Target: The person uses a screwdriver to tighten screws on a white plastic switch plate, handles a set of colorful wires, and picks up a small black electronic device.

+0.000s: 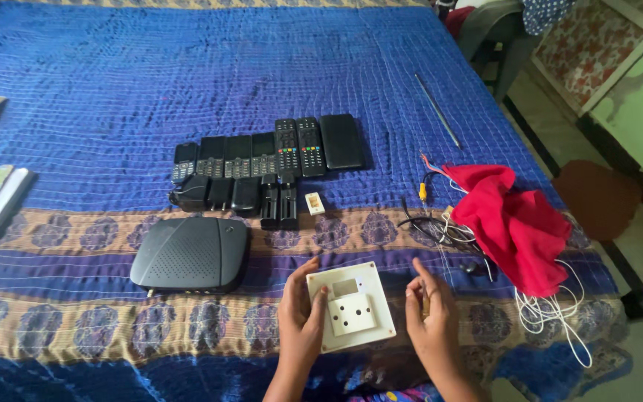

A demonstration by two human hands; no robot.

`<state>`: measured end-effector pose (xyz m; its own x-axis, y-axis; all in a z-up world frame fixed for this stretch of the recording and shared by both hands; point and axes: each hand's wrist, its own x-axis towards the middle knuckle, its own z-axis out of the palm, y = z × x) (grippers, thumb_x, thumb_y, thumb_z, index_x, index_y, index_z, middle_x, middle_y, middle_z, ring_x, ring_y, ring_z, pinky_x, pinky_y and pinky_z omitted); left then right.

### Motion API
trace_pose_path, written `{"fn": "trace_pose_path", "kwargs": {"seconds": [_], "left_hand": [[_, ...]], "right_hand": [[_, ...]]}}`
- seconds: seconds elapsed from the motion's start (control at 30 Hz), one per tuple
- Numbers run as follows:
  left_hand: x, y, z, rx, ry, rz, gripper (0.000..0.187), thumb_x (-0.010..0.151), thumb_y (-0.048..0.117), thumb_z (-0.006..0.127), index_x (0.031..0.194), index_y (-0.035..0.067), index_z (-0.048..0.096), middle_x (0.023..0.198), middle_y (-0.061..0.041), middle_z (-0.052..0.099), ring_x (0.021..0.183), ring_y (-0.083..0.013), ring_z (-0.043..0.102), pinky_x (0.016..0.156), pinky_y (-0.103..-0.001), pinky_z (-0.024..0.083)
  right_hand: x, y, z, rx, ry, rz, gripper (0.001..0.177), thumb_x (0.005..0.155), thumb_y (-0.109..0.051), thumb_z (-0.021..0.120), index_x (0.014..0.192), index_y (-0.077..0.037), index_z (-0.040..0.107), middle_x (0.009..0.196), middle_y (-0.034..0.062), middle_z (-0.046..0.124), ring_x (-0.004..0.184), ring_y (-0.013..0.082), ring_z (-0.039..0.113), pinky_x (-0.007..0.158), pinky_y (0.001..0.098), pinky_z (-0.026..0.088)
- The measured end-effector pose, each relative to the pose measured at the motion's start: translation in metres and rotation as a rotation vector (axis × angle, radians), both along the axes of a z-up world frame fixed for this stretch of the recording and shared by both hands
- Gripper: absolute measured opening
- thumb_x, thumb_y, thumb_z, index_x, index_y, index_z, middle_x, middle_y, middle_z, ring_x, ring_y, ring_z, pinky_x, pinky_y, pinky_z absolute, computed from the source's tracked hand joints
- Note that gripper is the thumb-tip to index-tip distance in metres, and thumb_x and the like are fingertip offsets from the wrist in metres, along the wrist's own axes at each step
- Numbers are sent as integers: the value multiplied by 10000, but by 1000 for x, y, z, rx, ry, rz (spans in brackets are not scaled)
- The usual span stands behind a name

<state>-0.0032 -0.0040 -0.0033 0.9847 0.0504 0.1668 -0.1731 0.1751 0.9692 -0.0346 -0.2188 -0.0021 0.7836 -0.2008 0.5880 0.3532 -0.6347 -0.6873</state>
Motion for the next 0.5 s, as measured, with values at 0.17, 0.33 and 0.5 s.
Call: {"fn": "trace_pose_path", "kwargs": {"seconds": [0.17, 0.33, 0.5], "left_hand": [[5, -4, -6, 32, -54, 21, 297, 945, -66, 577, 1239, -24, 590, 1456, -204, 596, 1413, -253, 533, 1134, -344, 420], [7, -3, 2, -10, -85, -11, 264, 957, -62, 556, 1215, -20, 598, 1489, -218, 569, 1473, -259, 464, 1192, -354, 369], [-24, 10, 39, 416, -404, 200, 453, 794, 61, 780, 1202, -19, 602, 1394, -234, 592, 1358, -312, 530, 1116, -402, 401]], "right_hand": [[-6, -2, -16, -58, -85, -107, 234, 1060, -111, 518, 1253, -35, 625, 846, 59, 650, 728, 148, 659, 630, 303, 525], [-32, -25, -12, 838, 129, 143, 290, 1083, -187, 456, 1261, 6, 579, 587, 11, 467, 466, 88, 399, 426, 252, 331], [-67, -39, -33, 1024, 539, 348, 324, 966, -197, 490, 1182, 12, 612, 441, 43, 423, 311, 122, 361, 309, 309, 317]]}}
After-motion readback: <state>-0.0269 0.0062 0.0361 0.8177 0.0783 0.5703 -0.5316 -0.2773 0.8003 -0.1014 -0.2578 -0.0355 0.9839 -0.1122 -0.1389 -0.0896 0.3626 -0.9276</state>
